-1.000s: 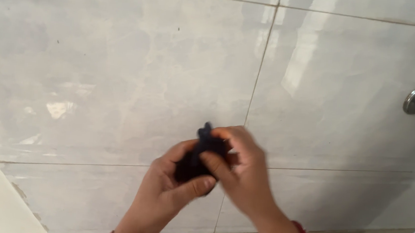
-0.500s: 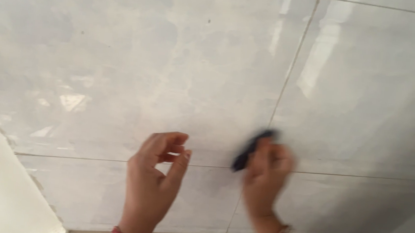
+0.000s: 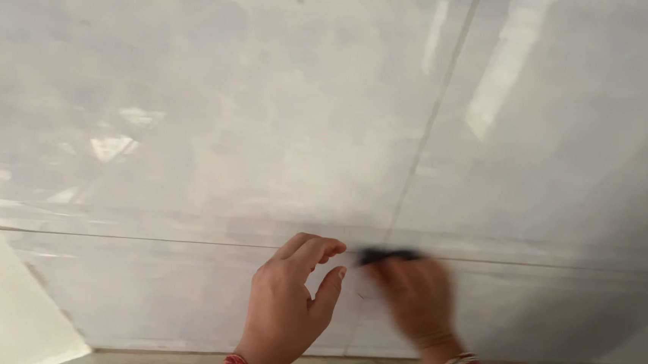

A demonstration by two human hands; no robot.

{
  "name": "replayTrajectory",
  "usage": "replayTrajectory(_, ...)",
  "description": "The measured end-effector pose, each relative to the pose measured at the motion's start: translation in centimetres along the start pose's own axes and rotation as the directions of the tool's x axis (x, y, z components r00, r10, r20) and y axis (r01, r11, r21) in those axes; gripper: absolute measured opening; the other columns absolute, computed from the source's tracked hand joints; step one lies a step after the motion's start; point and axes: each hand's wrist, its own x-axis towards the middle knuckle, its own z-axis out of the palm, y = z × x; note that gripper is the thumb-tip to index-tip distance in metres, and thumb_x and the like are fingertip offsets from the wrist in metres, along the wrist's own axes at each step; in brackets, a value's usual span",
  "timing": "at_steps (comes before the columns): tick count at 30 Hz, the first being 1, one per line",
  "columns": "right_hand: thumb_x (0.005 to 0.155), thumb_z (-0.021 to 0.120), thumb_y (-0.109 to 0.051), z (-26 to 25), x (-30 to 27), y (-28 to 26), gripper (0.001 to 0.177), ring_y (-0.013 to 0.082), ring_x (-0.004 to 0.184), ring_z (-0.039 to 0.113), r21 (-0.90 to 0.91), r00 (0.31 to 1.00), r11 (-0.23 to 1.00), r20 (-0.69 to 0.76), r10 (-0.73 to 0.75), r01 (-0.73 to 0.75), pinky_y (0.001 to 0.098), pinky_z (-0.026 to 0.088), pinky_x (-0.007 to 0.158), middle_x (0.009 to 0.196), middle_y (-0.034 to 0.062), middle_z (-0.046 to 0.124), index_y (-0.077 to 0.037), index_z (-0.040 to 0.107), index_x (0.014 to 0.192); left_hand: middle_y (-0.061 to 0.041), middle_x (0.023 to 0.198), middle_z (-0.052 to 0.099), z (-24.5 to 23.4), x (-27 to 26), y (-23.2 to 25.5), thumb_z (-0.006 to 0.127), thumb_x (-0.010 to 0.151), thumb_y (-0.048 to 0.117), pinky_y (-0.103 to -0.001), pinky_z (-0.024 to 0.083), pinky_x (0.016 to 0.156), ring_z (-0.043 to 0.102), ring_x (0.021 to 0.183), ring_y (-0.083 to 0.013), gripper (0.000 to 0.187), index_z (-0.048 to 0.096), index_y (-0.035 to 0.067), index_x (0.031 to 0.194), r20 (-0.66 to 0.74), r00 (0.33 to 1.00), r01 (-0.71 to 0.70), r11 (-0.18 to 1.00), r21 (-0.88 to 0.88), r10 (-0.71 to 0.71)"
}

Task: The person wipes down the sink and wall tiles with a cloth, then places the cloth in the sink basin and rubs their hands together.

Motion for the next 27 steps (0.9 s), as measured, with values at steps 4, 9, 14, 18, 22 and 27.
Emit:
replayTrajectory(4,0.098,0.070,-0.011,-2.2,-5.6,9.0,0.008,0.0320,0.094,0.060,-0.229,0.935,0.911,-0.177,0.307,-0.342,0.0509,0.046,0.089,0.099,0.0063,0.064,-0.014,0.064,0.101,-0.005,0.101,0.075,2.5,-0.5,0.7,0.072,0.083,0.009,-0.035,0.057,0.070,0.073,0.091,-0.0242,0.018,0.072,0.007,0.101,0.072,0.997,-0.007,1.000,0.009,0.006)
replayTrajectory(9,0.100,0.055,0.005,-1.7,-11.7,14.6,0.059,0.0474,0.131,0.045,-0.085,0.488,0.506,-0.438,0.754,-0.858,0.0515,0.044,0.109,0.141,0.0351,0.044,0.015,0.037,0.156,-0.006,0.102,0.074,2.9,-0.7,0.9,0.073,0.083,0.009,-0.037,0.058,0.073,0.073,0.093,-0.0255,0.019,0.072,0.007,0.101,0.059,0.995,-0.077,0.996,0.034,0.075)
replayTrajectory(14,0.091,0.059,0.003,3.1,-7.2,9.3,0.075,0.0482,0.129,0.041,-0.014,0.220,0.239,-0.448,0.867,-0.971,0.0576,0.037,0.109,0.144,0.0336,0.041,0.013,0.029,0.159,-0.004,0.102,0.075,1.5,-0.4,0.6,0.072,0.082,0.009,-0.035,0.058,0.067,0.074,0.090,-0.0227,0.018,0.073,0.007,0.100,0.060,0.998,0.014,0.997,0.082,-0.019)
replayTrajectory(18,0.105,0.048,-0.004,5.5,-1.3,-1.6,0.066,0.0461,0.129,0.041,0.142,0.265,0.349,-0.414,0.871,-0.926,0.0533,0.037,0.110,0.146,0.0335,0.039,0.012,0.022,0.163,-0.004,0.101,0.074,0.4,-0.4,-0.2,0.072,0.082,0.009,-0.035,0.057,0.065,0.074,0.088,-0.0222,0.019,0.072,0.007,0.101,0.034,0.999,0.030,0.995,0.090,-0.033)
replayTrajectory(22,0.090,0.051,-0.007,4.5,2.5,-10.6,0.064,0.0481,0.128,0.041,0.061,0.560,0.616,-0.356,0.748,-0.785,0.0577,0.033,0.109,0.143,0.0326,0.041,0.011,0.035,0.149,0.000,0.107,0.076,-0.8,-0.6,-1.3,0.073,0.087,0.014,-0.036,0.055,0.056,0.071,0.068,-0.0241,0.021,0.075,0.011,0.107,0.117,0.972,0.186,0.971,0.151,-0.204)
replayTrajectory(27,0.101,0.061,-0.024,2.7,3.6,-13.9,0.019,0.0265,0.126,0.051,0.326,0.762,0.721,0.491,0.423,-0.611,0.0386,0.045,0.105,0.128,0.0006,0.062,-0.017,0.065,0.118,-0.005,0.097,0.075,-1.0,-0.8,-2.4,0.073,0.080,0.010,-0.036,0.057,0.072,0.073,0.088,-0.0255,0.019,0.073,0.007,0.099,0.013,0.998,-0.055,0.985,0.163,0.054)
